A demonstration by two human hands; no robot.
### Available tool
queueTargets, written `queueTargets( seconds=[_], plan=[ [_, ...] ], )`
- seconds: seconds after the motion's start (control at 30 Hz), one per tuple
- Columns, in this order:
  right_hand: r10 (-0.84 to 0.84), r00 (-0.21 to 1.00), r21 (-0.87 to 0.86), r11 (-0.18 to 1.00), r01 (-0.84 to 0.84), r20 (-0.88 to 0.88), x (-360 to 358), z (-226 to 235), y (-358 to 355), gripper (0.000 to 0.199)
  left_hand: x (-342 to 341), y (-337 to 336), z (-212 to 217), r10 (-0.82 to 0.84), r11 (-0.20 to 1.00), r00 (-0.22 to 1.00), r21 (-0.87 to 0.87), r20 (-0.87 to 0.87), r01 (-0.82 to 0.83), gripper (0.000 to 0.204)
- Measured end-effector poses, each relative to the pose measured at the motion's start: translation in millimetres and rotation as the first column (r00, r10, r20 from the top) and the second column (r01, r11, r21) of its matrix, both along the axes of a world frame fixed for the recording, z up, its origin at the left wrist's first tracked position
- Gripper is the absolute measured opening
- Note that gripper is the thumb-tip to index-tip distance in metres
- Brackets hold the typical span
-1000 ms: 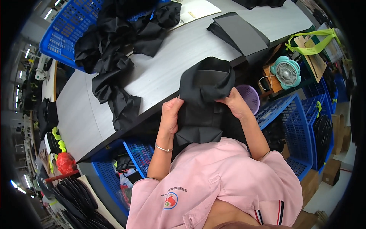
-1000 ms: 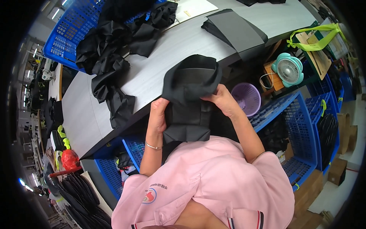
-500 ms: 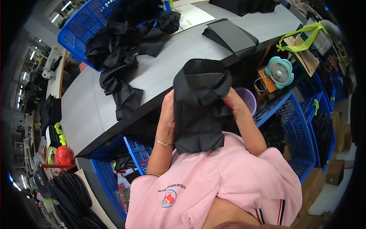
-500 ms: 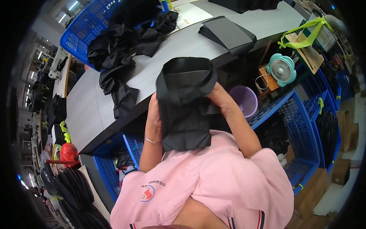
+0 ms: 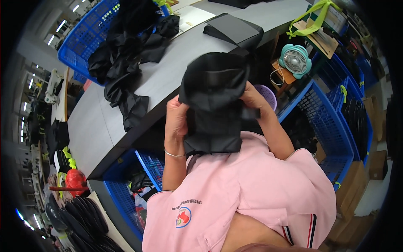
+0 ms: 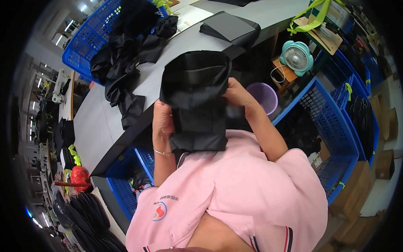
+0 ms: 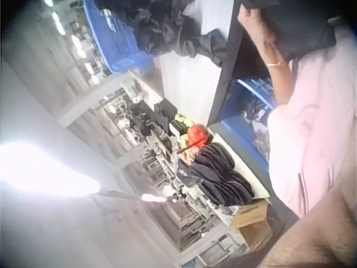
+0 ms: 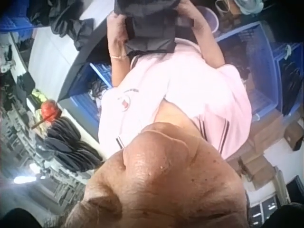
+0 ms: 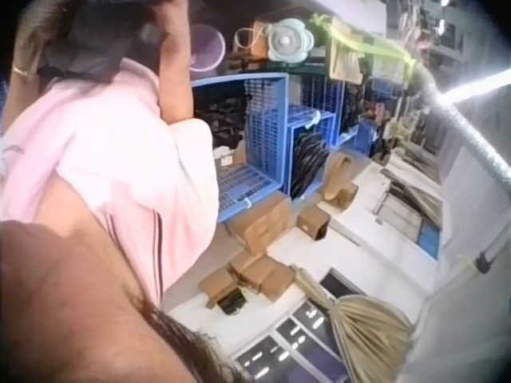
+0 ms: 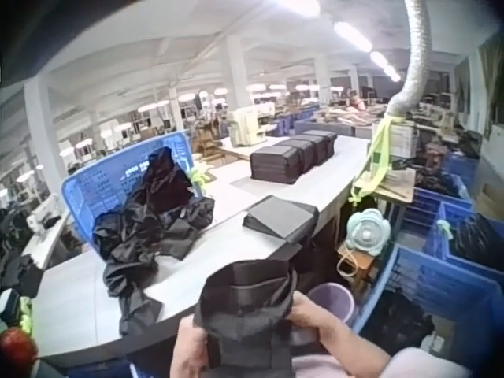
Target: Inspecting, folding, and preparing black fabric protective sleeves or knee pads at an industrial workstation.
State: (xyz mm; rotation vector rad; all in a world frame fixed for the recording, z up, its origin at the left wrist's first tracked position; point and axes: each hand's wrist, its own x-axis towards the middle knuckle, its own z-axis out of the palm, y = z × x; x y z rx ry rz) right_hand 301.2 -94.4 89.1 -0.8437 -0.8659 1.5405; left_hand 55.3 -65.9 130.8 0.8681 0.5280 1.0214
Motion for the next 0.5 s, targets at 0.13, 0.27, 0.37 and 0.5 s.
queueTargets(
  seconds=[0.13, 0.27, 0.37, 0.5],
  plan=[
    [-0.35, 0.911, 0.162, 0.934, 0.32, 0.219, -6, 34, -18, 0.042, -5, 14, -6, 0.185, 0.981, 0.972, 0.078, -0.146, -0.175, 0.017],
    [-0.595, 0.745, 0.194, 0.803, 0.563, 0.302, 22, 29, -24, 0.028, -3, 18, -3, 0.278, 0.95, 0.94, 0.199, -0.195, -0.24, 0.011],
    [-0.679, 0.427, 0.454, 0.725, 0.518, 0.597, 5, 32, -15, 0.041, 12, 16, -1, 0.274, 0.947, 0.931, 0.236, -0.242, -0.217, 0.01],
    [-0.67, 0.27, 0.545, 0.729, 0.414, 0.691, -3, 20, 3, 0.038, 24, 30, -11, 0.363, 0.913, 0.823, 0.343, -0.438, -0.22, 0.008]
  ],
)
